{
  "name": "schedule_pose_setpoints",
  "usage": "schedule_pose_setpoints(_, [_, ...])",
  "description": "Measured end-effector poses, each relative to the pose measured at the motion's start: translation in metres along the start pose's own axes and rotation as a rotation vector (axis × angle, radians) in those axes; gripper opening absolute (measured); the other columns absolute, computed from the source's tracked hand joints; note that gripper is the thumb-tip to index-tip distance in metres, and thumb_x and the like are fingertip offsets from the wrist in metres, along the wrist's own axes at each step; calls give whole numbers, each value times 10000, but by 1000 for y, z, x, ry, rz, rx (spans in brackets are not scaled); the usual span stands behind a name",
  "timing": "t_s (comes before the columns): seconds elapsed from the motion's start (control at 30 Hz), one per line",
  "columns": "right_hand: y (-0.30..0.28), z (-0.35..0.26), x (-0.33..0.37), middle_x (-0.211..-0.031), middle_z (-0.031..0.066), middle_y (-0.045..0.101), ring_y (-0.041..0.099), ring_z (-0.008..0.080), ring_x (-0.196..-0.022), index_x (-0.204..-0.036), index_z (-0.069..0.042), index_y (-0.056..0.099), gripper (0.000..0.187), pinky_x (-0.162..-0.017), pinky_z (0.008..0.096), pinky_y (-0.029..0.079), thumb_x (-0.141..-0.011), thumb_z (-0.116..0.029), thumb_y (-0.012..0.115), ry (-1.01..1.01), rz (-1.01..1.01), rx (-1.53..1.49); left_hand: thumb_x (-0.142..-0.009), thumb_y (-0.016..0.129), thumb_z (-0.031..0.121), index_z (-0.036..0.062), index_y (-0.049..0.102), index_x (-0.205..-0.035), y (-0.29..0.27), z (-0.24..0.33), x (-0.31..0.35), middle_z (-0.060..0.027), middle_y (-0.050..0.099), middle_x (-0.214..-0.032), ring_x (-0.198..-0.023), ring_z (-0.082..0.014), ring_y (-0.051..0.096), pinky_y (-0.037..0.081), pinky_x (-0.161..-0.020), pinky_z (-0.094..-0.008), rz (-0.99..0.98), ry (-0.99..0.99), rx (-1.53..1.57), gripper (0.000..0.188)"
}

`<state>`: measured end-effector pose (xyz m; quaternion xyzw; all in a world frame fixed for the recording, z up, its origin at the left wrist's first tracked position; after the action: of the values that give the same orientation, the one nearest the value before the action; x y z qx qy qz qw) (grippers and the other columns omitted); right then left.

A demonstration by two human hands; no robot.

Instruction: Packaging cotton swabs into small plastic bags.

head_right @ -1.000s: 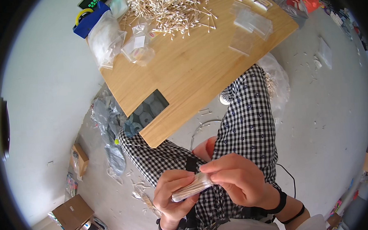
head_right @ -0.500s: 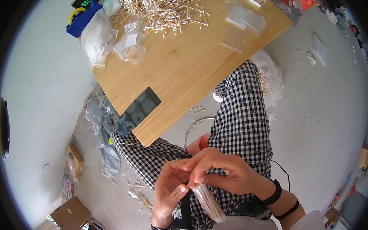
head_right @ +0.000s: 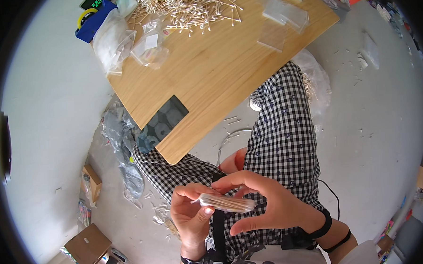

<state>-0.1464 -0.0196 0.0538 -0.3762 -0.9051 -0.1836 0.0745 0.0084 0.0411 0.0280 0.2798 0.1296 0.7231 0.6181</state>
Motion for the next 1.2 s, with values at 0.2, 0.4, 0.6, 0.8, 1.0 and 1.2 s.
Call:
schedule_pose_setpoints(0.2, [-1, -4, 4, -1040, 88, 617, 606, 170, -927, -1090, -5, 570, 404, -800, 284, 488, -740, -105, 746, -79, 127, 190, -776, 694, -18, 14, 507, -961, -3, 3, 5, -123, 587, -975, -919, -189, 577, 475, -818, -314, 76, 66, -3, 265])
schedule_pose_setpoints(0.4, [-1, -19, 7, -982, 93, 640, 633, 167, -868, -1050, -10, 585, 327, -747, 264, 501, -755, -62, 716, -177, 185, 311, -785, 690, -2, -23, 627, -910, -7, 9, 7, -107, 603, -907, -840, -167, 566, 462, -768, -272, 140, 31, -128, 142])
schedule_pose_setpoints(0.6, [1, -20, 7, -967, 119, 657, 654, 183, -859, -1030, 3, 584, 350, -738, 277, 518, -731, -70, 751, -172, 226, 324, -795, 683, 4, -29, 643, -890, -3, 19, 10, -83, 588, -872, -778, -124, 536, 441, -690, -220, 203, 129, -267, 109])
schedule_pose_setpoints(0.8, [-1, -22, 8, -977, 121, 658, 656, 179, -875, -1052, 5, 575, 388, -747, 275, 521, -731, -99, 768, -167, 249, 334, -792, 692, 16, -33, 631, -880, 1, 20, 8, -67, 569, -840, -743, -112, 525, 435, -655, -209, 190, 141, -294, 117])
schedule_pose_setpoints(1.0, [1, -22, 8, -997, 133, 656, 659, 189, -907, -1082, 10, 553, 417, -771, 277, 522, -740, -101, 764, -184, 220, 349, -809, 679, 35, -29, 619, -882, 1, 15, 7, -61, 562, -825, -698, -104, 512, 422, -627, -207, 220, 118, -194, 114])
schedule_pose_setpoints(1.2, [1, -22, 7, -1018, 144, 654, 654, 201, -948, -1102, 17, 528, 430, -795, 283, 521, -749, -87, 751, -167, 197, 323, -819, 671, 44, -29, 607, -882, 0, 16, 7, -57, 553, -815, -698, -100, 506, 412, -617, -208, 249, 115, -162, 115])
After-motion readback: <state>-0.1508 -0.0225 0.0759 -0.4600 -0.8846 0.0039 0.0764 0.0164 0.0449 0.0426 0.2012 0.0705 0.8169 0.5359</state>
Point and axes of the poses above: each hand's wrist, its own x-axis away from the middle knuckle, its own y-axis out of the palm, z = x × y, the point moved 4 cm from there along -x, towards the middle knuckle
